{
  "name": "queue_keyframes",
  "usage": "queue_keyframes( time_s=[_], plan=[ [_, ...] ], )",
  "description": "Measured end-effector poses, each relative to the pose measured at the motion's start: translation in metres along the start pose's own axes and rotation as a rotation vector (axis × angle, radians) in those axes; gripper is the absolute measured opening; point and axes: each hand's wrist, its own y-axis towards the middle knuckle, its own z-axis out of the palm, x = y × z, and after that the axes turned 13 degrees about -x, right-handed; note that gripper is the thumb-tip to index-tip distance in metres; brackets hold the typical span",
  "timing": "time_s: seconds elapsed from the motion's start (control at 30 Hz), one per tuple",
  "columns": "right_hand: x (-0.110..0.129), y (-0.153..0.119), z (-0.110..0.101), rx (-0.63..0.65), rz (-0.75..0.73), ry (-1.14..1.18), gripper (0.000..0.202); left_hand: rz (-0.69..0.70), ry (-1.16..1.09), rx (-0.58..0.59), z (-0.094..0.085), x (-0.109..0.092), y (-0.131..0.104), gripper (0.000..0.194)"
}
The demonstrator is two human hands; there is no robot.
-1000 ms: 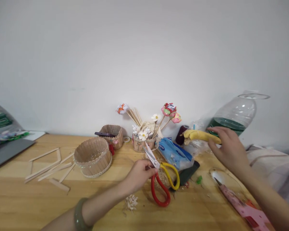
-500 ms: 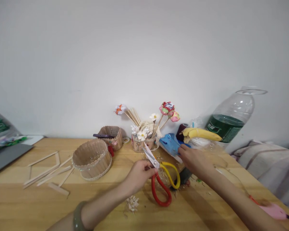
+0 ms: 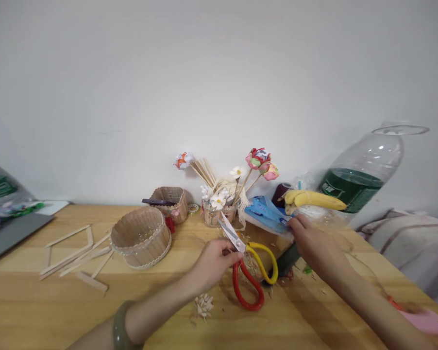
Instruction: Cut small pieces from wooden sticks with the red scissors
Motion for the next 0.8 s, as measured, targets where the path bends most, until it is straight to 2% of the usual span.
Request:
queue_keyframes(
  time_s=[0.17, 0.27, 0.47, 0.57, 0.8],
  plan=[
    [0.006, 0.011, 0.011, 0.075, 0.045, -0.028, 0.017, -0.01, 0.001, 0.015, 0.0, 0.0, 0.0, 0.025],
    [0.016, 0.016, 0.018, 0.131, 0.046, -0.062, 0.022, -0.014, 0.009, 0.01, 0.0, 0.001, 0.0, 0.026],
    [0.035, 0.015, 0.012, 0.153, 0.105, -0.122, 0.027, -0.006, 0.009, 0.007, 0.0, 0.001, 0.0, 0.024],
    [0.035, 0.021, 0.017, 0.192, 0.062, -0.082, 0.026, -0.004, 0.007, 0.006, 0.0, -0.001, 0.0, 0.02],
    [0.029, 0.039, 0.044, 0.128, 0.042, -0.024, 0.027, -0.017, -0.011, -0.009, 0.001, -0.001, 0.0, 0.018]
  ],
)
